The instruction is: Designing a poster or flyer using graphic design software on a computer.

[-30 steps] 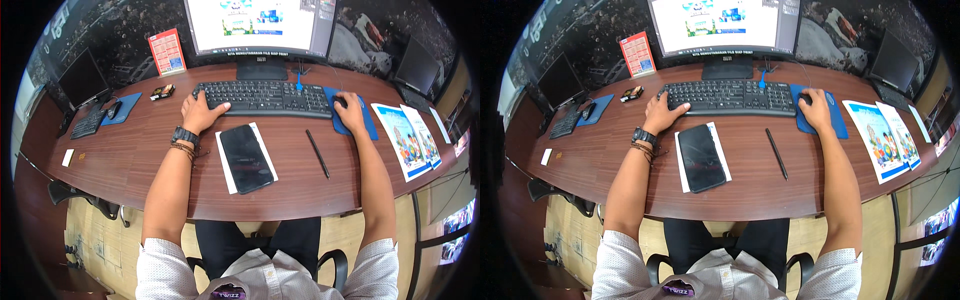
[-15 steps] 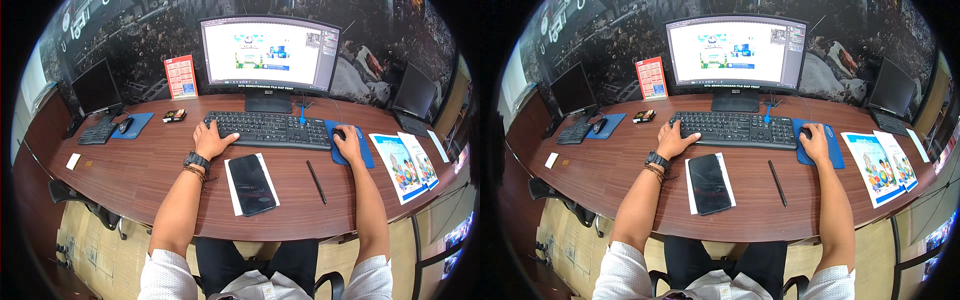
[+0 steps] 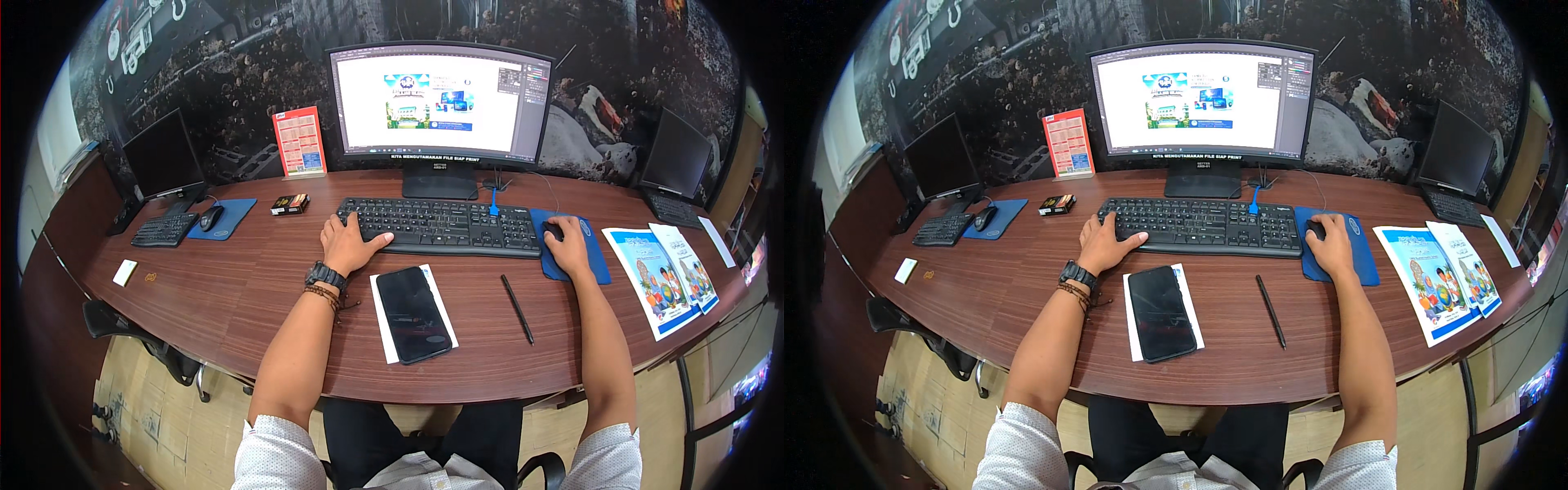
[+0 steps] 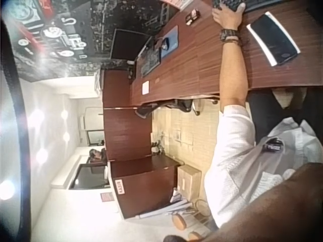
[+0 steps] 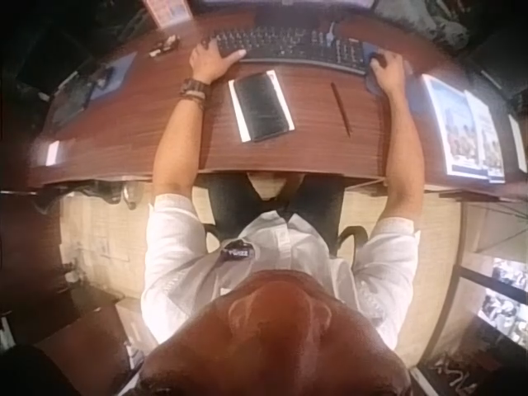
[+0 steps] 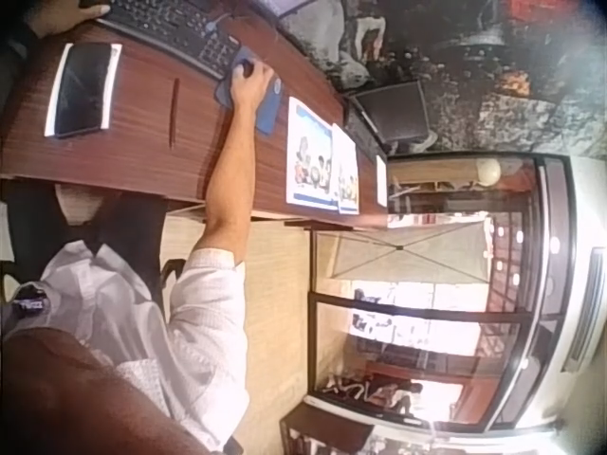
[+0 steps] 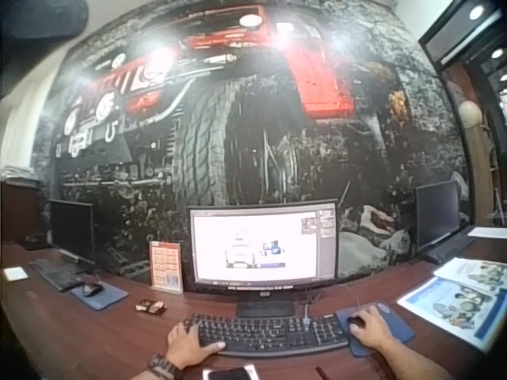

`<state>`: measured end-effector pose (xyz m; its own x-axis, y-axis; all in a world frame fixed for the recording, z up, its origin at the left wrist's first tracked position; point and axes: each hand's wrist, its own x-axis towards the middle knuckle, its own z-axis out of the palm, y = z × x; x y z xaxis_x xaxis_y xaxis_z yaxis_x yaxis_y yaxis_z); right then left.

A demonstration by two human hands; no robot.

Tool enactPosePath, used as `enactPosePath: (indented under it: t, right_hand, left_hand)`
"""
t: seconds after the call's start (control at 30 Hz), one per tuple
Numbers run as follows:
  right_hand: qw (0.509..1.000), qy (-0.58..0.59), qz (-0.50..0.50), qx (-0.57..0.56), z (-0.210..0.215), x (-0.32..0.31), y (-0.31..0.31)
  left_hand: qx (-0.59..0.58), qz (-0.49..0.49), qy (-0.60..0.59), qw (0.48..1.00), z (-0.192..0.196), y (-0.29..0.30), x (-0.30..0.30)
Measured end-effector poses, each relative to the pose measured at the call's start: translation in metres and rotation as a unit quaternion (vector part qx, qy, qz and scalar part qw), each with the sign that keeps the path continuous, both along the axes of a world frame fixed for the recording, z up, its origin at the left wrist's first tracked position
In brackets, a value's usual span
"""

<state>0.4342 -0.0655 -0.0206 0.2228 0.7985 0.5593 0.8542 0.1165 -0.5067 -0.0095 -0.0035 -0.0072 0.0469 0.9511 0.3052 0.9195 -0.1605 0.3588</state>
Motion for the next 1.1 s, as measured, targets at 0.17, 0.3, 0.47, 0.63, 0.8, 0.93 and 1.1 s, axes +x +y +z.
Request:
enactPosePath:
  t: [0.17,0.3,0.47,0.63,0.8,0.93,1.1]
  right_hand:
    - [1.000,0.002,-0.008,-0.015,0.0037,-0.0043,-0.0024]
    - [1.000,0.004,-0.003,-0.012,0.0020,-0.0020,-0.0009]
    - [1.000,0.002,0.003,-0.005,0.0005,-0.0008,0.0003]
    - [1.000,0.001,-0.002,-0.008,-0.0019,0.0024,0.0014]
    - [1.000,-0.002,0.000,-0.010,-0.0002,0.0005,0.0004]
    - [1.000,-0.005,-0.002,-0.007,-0.0005,0.0004,0.0003]
    - [1.000,-0.010,-0.002,-0.006,0.0002,0.0008,0.0000]
  left_hand:
    - [-0.003,-0.008,-0.001,1.000,-0.0002,0.0004,-0.0029]
    - [0.001,-0.001,0.006,1.000,-0.0025,0.0027,-0.0015]
    - [0.008,0.002,0.008,1.000,-0.0031,0.0019,-0.0025]
    - [-0.008,-0.006,0.004,1.000,-0.0003,0.0008,-0.0010]
    - [-0.006,-0.003,0.005,1.000,-0.0012,0.0013,-0.0018]
    - [-0.010,-0.004,0.006,1.000,-0.0012,0.0017,-0.0021]
    - [-0.008,0.005,0.013,1.000,0.0014,-0.0009,0.0005]
